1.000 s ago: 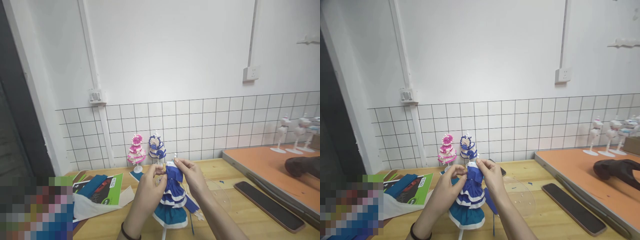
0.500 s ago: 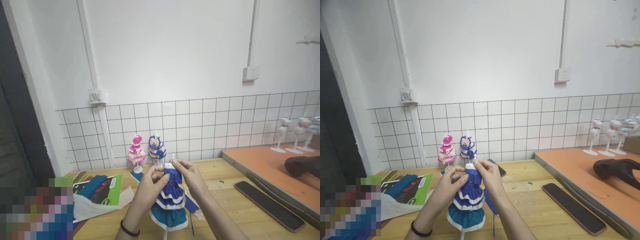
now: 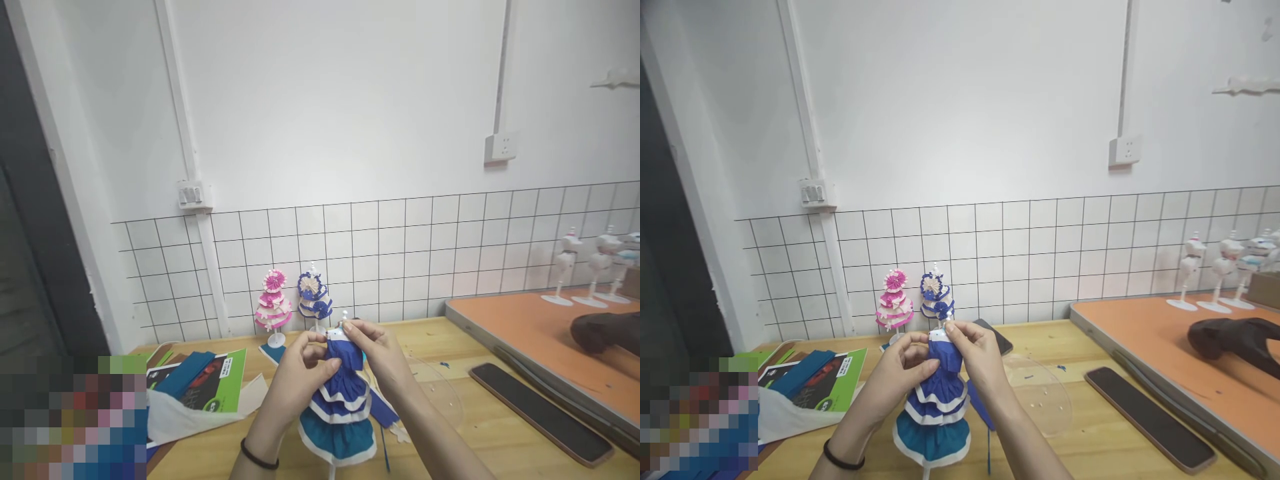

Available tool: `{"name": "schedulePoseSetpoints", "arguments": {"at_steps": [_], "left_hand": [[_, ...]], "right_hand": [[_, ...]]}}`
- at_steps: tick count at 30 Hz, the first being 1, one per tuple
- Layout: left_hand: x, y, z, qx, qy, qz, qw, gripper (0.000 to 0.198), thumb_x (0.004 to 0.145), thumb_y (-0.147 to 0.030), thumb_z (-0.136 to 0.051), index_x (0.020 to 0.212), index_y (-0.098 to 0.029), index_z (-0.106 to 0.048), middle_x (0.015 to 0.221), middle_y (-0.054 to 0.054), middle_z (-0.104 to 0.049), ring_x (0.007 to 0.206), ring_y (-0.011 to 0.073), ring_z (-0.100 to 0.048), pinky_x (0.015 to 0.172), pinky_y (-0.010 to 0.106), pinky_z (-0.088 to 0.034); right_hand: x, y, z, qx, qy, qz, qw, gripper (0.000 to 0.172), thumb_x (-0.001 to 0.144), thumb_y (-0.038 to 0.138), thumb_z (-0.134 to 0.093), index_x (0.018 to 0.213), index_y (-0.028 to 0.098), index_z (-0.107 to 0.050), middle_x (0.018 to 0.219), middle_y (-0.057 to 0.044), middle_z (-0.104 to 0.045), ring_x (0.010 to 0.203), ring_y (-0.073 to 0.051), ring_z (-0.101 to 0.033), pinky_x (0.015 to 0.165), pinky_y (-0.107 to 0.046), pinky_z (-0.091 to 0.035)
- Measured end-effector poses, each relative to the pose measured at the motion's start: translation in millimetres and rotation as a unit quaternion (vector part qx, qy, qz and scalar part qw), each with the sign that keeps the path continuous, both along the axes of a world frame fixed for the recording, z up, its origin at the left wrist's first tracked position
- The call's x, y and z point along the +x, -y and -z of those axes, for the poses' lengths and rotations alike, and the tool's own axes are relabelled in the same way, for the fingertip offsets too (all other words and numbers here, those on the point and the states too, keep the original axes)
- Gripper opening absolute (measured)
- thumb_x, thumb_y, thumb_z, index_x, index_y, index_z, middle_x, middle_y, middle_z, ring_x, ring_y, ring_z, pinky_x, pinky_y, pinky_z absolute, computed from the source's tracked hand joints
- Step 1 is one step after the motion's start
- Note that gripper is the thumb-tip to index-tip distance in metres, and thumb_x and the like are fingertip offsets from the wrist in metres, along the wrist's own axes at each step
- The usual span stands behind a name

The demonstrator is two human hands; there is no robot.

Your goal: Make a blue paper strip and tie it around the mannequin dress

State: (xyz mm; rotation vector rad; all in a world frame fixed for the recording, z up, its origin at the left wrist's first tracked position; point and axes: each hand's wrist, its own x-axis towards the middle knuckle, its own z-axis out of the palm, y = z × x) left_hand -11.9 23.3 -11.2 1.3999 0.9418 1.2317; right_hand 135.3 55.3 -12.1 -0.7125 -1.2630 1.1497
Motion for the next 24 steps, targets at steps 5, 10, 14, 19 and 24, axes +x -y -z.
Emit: {"name": "schedulePoseSetpoints", "arguments": {"at_steps": [5, 10, 14, 19, 24], "left_hand": [[-2, 3, -1.8, 0.015, -0.039, 0.001, 0.999, 0.048, 0.068, -0.033, -0.07, 0.106, -0.018, -0.045, 0.085, 0.005, -0.066, 0.082, 0.0199, -0.064, 0.072, 0.031, -0.048], [-1, 2, -1.2, 0.019, -0.025, 0.012, 0.999, 0.057, 0.071, -0.038, -0.067, 0.116, -0.017, -0.04, 0.089, 0.007, -0.067, 0.083, 0.0198, -0.063, 0.072, 0.031, -0.047], [2, -1, 4.0, 0.034, -0.028, -0.009, 0.999, 0.06, 0.07, -0.035, -0.068, 0.12, -0.018, -0.039, 0.089, 0.007, -0.067, 0.089, 0.0214, -0.063, 0.079, 0.033, -0.046], [3, 3, 3.4, 0.043, -0.053, -0.02, 0.997, 0.067, 0.073, -0.029, -0.066, 0.129, -0.019, -0.031, 0.098, 0.008, -0.066, 0.094, 0.0215, -0.061, 0.086, 0.037, -0.044], [0, 7, -1.1, 0.038, -0.058, 0.001, 0.998, 0.079, 0.073, -0.03, -0.066, 0.136, -0.018, -0.021, 0.105, 0.01, -0.063, 0.099, 0.0225, -0.059, 0.088, 0.037, -0.044]], "right_hand": [[0, 1, -0.3, 0.008, 0.007, 0.009, 1.0, 0.035, 0.067, 0.047, -0.069, 0.081, 0.015, -0.073, 0.071, -0.004, -0.068, 0.069, -0.019, -0.058, 0.063, -0.027, -0.044], [-3, 5, -3.2, 0.01, 0.009, -0.001, 1.0, 0.035, 0.067, 0.047, -0.069, 0.081, 0.016, -0.073, 0.07, -0.004, -0.068, 0.07, -0.019, -0.059, 0.065, -0.027, -0.045], [-7, 9, -4.4, 0.018, 0.015, -0.004, 1.0, 0.032, 0.067, 0.046, -0.068, 0.078, 0.016, -0.073, 0.072, -0.004, -0.069, 0.071, -0.019, -0.059, 0.065, -0.027, -0.045], [-8, 10, -2.7, 0.024, 0.022, -0.012, 0.999, 0.029, 0.071, 0.042, -0.066, 0.081, 0.015, -0.072, 0.076, -0.006, -0.07, 0.073, -0.02, -0.06, 0.067, -0.029, -0.046], [-7, 10, -0.8, 0.056, 0.053, 0.005, 0.997, 0.029, 0.074, 0.042, -0.063, 0.085, 0.015, -0.071, 0.084, -0.008, -0.07, 0.08, -0.023, -0.061, 0.073, -0.033, -0.047]]}}
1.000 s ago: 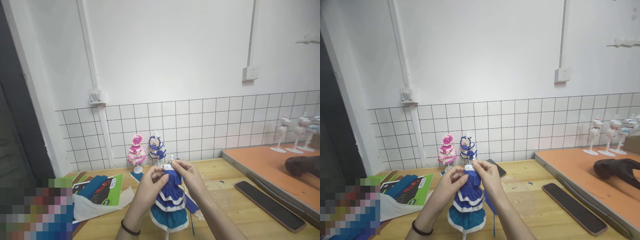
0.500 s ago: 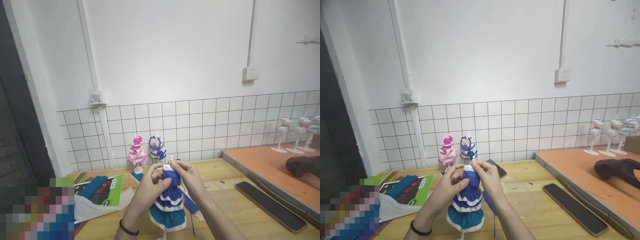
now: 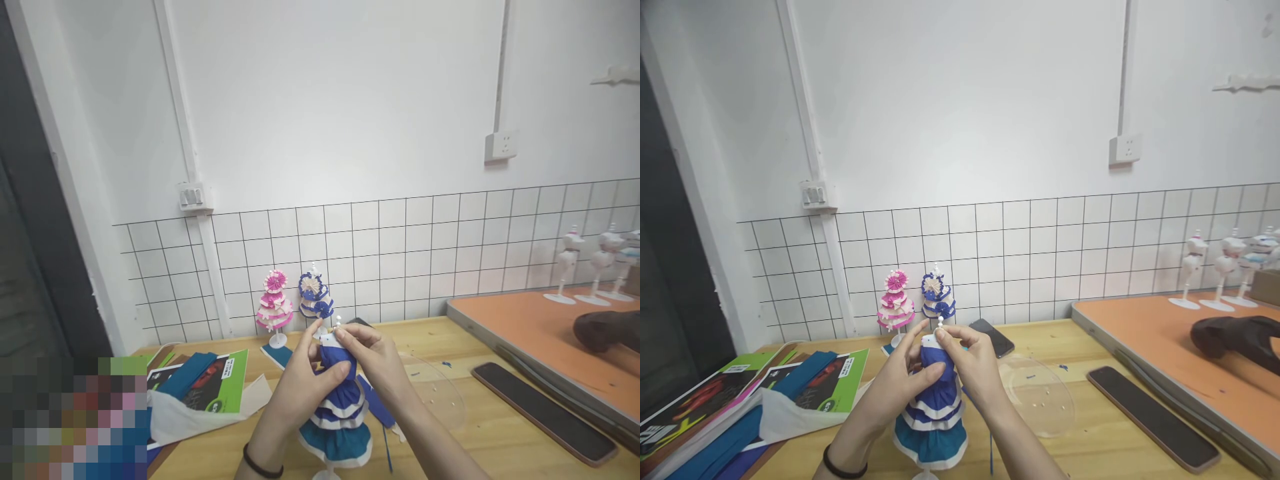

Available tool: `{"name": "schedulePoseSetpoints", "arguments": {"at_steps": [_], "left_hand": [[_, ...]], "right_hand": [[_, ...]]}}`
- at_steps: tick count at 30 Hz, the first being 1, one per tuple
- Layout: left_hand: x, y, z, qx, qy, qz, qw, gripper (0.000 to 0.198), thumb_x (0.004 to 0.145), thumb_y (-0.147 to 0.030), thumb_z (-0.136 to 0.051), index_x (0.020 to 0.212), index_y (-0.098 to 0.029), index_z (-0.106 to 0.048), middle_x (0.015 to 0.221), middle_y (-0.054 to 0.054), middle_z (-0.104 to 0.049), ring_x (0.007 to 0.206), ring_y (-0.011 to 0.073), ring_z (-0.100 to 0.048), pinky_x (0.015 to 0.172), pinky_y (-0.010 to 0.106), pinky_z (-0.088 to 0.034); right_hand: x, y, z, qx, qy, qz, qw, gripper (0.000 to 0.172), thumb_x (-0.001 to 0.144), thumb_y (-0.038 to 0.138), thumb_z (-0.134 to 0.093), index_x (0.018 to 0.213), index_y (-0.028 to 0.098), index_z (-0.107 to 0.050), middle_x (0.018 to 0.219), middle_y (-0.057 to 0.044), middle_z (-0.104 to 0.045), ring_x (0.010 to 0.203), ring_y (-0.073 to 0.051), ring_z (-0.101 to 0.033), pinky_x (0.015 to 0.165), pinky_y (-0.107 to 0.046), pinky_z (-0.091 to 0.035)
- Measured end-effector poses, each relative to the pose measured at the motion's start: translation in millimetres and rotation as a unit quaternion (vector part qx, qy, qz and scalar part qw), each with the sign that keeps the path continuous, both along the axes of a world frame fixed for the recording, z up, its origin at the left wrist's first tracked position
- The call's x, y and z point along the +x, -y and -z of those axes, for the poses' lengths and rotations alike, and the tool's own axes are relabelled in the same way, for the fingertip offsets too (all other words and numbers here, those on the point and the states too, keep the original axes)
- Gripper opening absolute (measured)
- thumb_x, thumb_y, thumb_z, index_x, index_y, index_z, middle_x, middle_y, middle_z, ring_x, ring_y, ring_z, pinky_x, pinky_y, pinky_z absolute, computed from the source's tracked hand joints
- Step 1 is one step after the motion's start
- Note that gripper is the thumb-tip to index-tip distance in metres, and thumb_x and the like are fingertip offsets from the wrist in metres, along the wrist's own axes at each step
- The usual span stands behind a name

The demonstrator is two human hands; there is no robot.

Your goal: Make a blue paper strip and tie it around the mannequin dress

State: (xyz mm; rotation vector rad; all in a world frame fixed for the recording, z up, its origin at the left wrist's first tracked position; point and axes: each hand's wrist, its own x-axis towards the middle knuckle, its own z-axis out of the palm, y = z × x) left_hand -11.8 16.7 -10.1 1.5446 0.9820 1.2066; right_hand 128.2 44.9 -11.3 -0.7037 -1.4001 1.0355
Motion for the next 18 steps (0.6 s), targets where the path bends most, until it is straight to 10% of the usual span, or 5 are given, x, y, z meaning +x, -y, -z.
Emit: {"name": "schedulePoseSetpoints", "arguments": {"at_steps": [11, 18], "left_hand": [[-3, -4, 1.0, -0.017, 0.019, -0.011, 1.0, 0.081, 0.068, -0.021, -0.069, 0.135, -0.016, -0.025, 0.101, 0.01, -0.066, 0.095, 0.0228, -0.06, 0.086, 0.036, -0.045], [-10, -3, -5.7, -0.025, 0.01, -0.069, 0.997, 0.076, 0.068, -0.018, -0.066, 0.133, -0.017, -0.027, 0.104, 0.01, -0.065, 0.092, 0.022, -0.061, 0.08, 0.033, -0.048]], "right_hand": [[-3, 2, 0.5, 0.09, 0.062, 0.027, 0.994, 0.028, 0.083, 0.04, -0.054, 0.096, 0.021, -0.071, 0.1, -0.008, -0.068, 0.097, -0.026, -0.058, 0.088, -0.04, -0.042], [-5, -5, 8.1, 0.004, 0.013, 0.008, 1.0, 0.048, 0.079, 0.049, -0.055, 0.117, 0.021, -0.054, 0.108, -0.007, -0.064, 0.103, -0.023, -0.056, 0.087, -0.034, -0.044]]}}
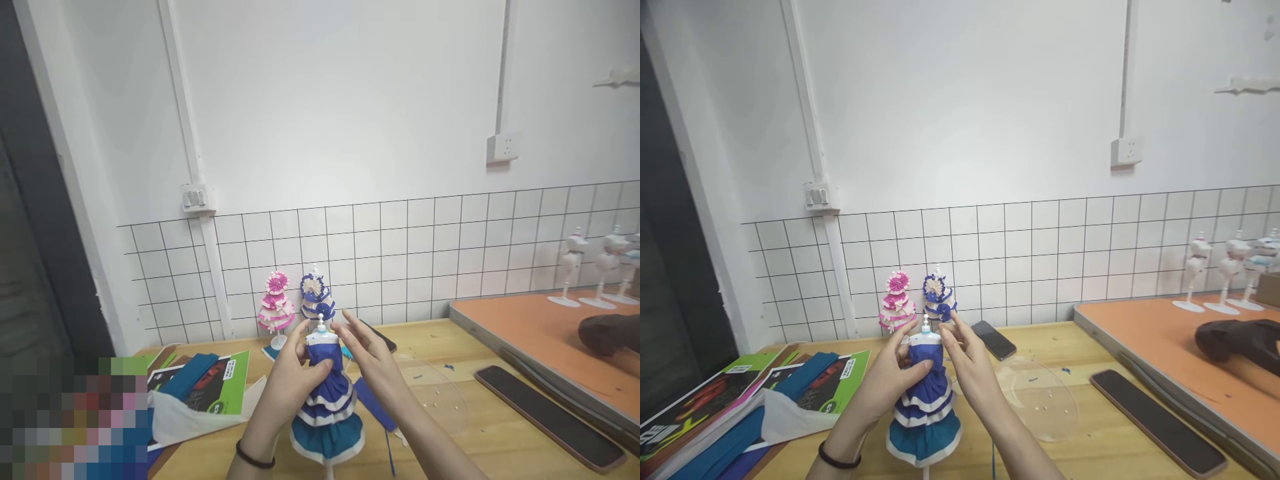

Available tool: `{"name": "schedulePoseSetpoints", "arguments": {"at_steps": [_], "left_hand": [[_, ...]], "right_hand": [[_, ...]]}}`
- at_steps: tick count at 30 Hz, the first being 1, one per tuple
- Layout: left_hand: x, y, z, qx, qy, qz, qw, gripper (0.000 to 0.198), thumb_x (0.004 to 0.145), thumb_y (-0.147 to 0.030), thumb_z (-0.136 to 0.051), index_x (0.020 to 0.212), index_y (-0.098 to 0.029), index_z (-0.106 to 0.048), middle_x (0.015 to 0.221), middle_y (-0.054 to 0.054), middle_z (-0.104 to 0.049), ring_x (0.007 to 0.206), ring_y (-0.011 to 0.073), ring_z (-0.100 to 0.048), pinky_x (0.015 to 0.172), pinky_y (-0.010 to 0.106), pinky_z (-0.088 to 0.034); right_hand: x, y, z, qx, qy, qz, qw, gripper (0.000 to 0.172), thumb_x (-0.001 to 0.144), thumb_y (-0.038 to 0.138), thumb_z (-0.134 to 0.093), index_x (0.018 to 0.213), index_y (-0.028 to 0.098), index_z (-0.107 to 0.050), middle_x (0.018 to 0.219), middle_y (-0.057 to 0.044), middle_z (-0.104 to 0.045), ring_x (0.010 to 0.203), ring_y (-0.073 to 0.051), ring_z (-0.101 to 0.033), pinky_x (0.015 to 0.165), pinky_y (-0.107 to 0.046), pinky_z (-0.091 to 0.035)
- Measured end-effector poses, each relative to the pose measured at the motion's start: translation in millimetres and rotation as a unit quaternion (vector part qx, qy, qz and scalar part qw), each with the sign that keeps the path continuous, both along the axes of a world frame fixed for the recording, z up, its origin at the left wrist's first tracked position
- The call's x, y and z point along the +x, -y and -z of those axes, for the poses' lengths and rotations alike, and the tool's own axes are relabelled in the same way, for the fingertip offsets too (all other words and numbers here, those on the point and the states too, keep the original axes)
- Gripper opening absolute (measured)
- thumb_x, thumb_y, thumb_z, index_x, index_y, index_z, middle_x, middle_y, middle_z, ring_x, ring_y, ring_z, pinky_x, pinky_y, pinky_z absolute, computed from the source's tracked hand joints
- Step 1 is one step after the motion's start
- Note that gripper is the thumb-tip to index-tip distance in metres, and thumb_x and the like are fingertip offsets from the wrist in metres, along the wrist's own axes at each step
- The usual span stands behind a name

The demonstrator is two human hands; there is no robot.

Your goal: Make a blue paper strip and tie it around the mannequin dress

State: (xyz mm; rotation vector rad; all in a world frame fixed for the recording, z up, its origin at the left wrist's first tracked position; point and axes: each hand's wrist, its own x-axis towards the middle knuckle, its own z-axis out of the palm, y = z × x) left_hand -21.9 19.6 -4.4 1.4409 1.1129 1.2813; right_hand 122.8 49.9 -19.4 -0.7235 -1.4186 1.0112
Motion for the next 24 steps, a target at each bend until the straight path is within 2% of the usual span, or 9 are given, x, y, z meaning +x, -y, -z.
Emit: {"name": "schedulePoseSetpoints", "arguments": {"at_steps": [3, 6, 9, 12, 16, 20, 24], "left_hand": [[-6, -2, 0.8, 0.002, -0.006, -0.014, 1.0, 0.077, 0.068, -0.019, -0.066, 0.134, -0.017, -0.026, 0.1, 0.009, -0.066, 0.091, 0.0215, -0.062, 0.08, 0.034, -0.048], [-11, -5, 2.6, 0.012, -0.014, -0.01, 1.0, 0.077, 0.068, -0.02, -0.066, 0.133, -0.016, -0.026, 0.102, 0.011, -0.065, 0.092, 0.0221, -0.061, 0.083, 0.035, -0.046], [-13, -6, 3.4, 0.015, -0.017, -0.006, 1.0, 0.076, 0.068, -0.02, -0.067, 0.133, -0.016, -0.027, 0.107, 0.012, -0.063, 0.095, 0.0229, -0.061, 0.086, 0.036, -0.045], [-13, -6, 2.6, 0.013, -0.023, -0.006, 1.0, 0.076, 0.068, -0.018, -0.066, 0.133, -0.017, -0.027, 0.11, 0.012, -0.062, 0.097, 0.0231, -0.06, 0.086, 0.036, -0.045], [-12, -4, 0.6, 0.016, -0.029, -0.005, 0.999, 0.075, 0.069, -0.016, -0.063, 0.134, -0.018, -0.026, 0.105, 0.01, -0.064, 0.095, 0.0221, -0.061, 0.085, 0.036, -0.046], [-12, -2, 0.7, 0.023, -0.046, -0.016, 0.999, 0.073, 0.069, -0.015, -0.062, 0.133, -0.019, -0.028, 0.102, 0.008, -0.065, 0.094, 0.0215, -0.061, 0.083, 0.035, -0.047], [-10, -3, 2.9, 0.032, -0.069, -0.033, 0.997, 0.072, 0.07, -0.016, -0.061, 0.134, -0.021, -0.028, 0.105, 0.007, -0.064, 0.095, 0.0212, -0.06, 0.086, 0.035, -0.045]], "right_hand": [[0, -3, 3.0, 0.026, 0.077, 0.027, 0.996, 0.031, 0.077, 0.048, -0.057, 0.084, 0.017, -0.059, 0.083, -0.004, -0.064, 0.079, -0.019, -0.059, 0.066, -0.027, -0.046], [0, -3, 4.8, 0.027, 0.173, 0.033, 0.984, 0.032, 0.076, 0.045, -0.058, 0.062, 0.018, -0.05, 0.06, 0.001, -0.053, 0.06, -0.014, -0.051, 0.053, -0.024, -0.039], [-1, -1, 5.6, 0.023, 0.225, 0.02, 0.974, 0.029, 0.077, 0.04, -0.057, 0.061, 0.017, -0.049, 0.059, 0.001, -0.052, 0.057, -0.013, -0.049, 0.051, -0.023, -0.035], [-2, 2, 5.2, 0.045, 0.243, 0.019, 0.969, 0.024, 0.08, 0.034, -0.053, 0.063, 0.017, -0.052, 0.062, 0.0, -0.056, 0.061, -0.015, -0.052, 0.055, -0.024, -0.037], [-2, 9, 2.9, 0.101, 0.292, 0.057, 0.949, 0.02, 0.083, 0.027, -0.048, 0.067, 0.017, -0.056, 0.067, -0.001, -0.06, 0.066, -0.016, -0.055, 0.061, -0.026, -0.039], [-3, 17, 1.1, 0.181, 0.37, 0.118, 0.903, 0.017, 0.084, 0.019, -0.045, 0.071, 0.019, -0.056, 0.072, -0.002, -0.06, 0.07, -0.017, -0.054, 0.062, -0.027, -0.035], [-4, 21, 1.1, 0.249, 0.453, 0.17, 0.839, 0.017, 0.084, 0.015, -0.043, 0.071, 0.018, -0.053, 0.071, -0.003, -0.058, 0.071, -0.019, -0.051, 0.064, -0.03, -0.031]]}}
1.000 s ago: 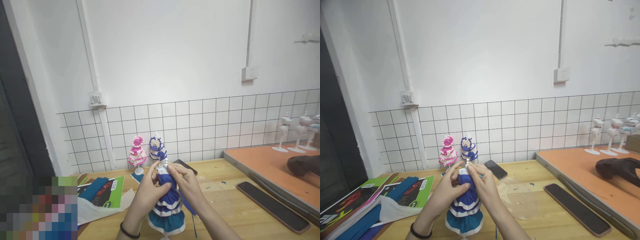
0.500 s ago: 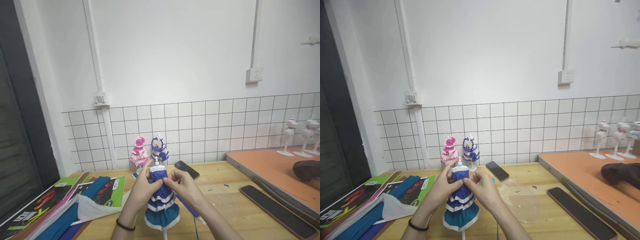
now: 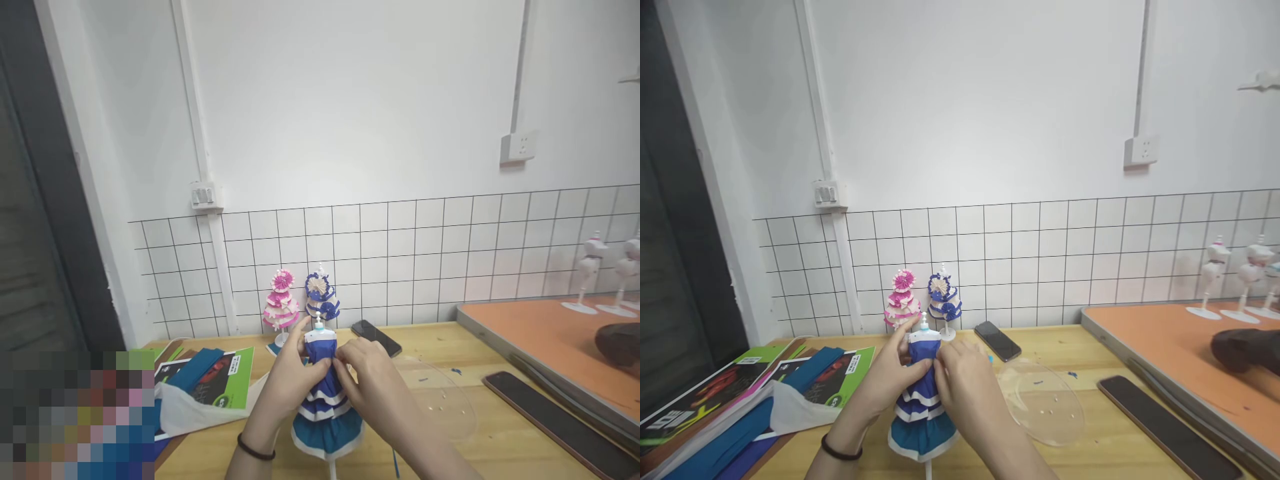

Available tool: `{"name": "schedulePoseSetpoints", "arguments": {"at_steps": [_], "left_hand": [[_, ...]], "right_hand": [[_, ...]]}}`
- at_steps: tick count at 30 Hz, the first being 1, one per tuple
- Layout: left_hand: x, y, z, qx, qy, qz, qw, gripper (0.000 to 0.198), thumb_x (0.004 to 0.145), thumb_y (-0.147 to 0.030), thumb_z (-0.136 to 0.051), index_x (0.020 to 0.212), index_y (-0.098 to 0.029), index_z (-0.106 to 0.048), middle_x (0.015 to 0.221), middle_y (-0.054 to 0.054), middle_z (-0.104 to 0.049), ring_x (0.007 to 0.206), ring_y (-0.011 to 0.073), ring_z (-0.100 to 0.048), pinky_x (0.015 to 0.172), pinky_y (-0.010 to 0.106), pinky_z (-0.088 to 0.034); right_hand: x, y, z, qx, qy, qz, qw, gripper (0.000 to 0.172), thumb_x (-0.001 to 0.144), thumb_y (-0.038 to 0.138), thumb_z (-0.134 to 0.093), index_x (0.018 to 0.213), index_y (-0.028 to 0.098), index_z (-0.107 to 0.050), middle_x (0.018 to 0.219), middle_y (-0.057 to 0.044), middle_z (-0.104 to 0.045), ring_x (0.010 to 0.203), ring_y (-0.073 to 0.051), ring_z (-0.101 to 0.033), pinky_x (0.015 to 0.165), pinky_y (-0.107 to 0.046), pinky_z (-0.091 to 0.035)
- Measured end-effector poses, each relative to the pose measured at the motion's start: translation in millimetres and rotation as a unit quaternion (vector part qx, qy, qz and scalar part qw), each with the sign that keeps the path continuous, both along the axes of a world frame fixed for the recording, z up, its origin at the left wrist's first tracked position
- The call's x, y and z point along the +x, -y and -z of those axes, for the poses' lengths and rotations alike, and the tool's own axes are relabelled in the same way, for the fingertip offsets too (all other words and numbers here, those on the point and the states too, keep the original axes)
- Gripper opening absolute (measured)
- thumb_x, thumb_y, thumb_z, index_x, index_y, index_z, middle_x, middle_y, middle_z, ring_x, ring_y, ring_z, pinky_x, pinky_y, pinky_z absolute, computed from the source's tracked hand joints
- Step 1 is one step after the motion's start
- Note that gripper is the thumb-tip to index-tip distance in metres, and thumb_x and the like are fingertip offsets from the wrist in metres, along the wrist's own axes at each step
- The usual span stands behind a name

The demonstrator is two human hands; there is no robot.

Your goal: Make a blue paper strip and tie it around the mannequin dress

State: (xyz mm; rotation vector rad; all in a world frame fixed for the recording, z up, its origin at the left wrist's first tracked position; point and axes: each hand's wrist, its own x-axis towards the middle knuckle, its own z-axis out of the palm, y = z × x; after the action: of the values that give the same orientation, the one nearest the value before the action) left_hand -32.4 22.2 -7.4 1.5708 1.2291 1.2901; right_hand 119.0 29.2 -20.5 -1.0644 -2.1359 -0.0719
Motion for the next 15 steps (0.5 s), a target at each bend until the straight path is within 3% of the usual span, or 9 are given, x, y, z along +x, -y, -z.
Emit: {"name": "schedulePoseSetpoints", "arguments": {"at_steps": [4, 7, 15], "left_hand": [[2, 0, -0.3, 0.006, -0.017, -0.018, 1.0, 0.072, 0.07, -0.016, -0.061, 0.134, -0.02, -0.029, 0.107, 0.008, -0.063, 0.097, 0.021, -0.059, 0.09, 0.035, -0.043], [2, 2, -2.2, 0.001, -0.013, -0.009, 1.0, 0.073, 0.069, -0.016, -0.061, 0.134, -0.018, -0.028, 0.105, 0.008, -0.064, 0.095, 0.0203, -0.06, 0.088, 0.034, -0.044], [1, 6, -5.5, -0.014, 0.015, 0.048, 0.999, 0.074, 0.068, -0.016, -0.063, 0.134, -0.019, -0.028, 0.104, 0.007, -0.063, 0.092, 0.0194, -0.061, 0.082, 0.031, -0.047]], "right_hand": [[0, 2, -2.6, 0.054, 0.076, 0.014, 0.996, 0.021, 0.086, 0.012, -0.038, 0.069, 0.018, -0.05, 0.07, -0.003, -0.057, 0.068, -0.018, -0.047, 0.063, -0.031, -0.029], [2, 3, -6.5, 0.047, 0.086, -0.004, 0.995, 0.021, 0.087, 0.013, -0.037, 0.07, 0.018, -0.049, 0.071, -0.003, -0.058, 0.066, -0.017, -0.046, 0.062, -0.03, -0.028], [15, -2, -11.9, -0.108, -0.053, -0.114, 0.986, 0.018, 0.088, 0.023, -0.043, 0.074, 0.021, -0.055, 0.075, -0.001, -0.061, 0.072, -0.016, -0.054, 0.064, -0.026, -0.035]]}}
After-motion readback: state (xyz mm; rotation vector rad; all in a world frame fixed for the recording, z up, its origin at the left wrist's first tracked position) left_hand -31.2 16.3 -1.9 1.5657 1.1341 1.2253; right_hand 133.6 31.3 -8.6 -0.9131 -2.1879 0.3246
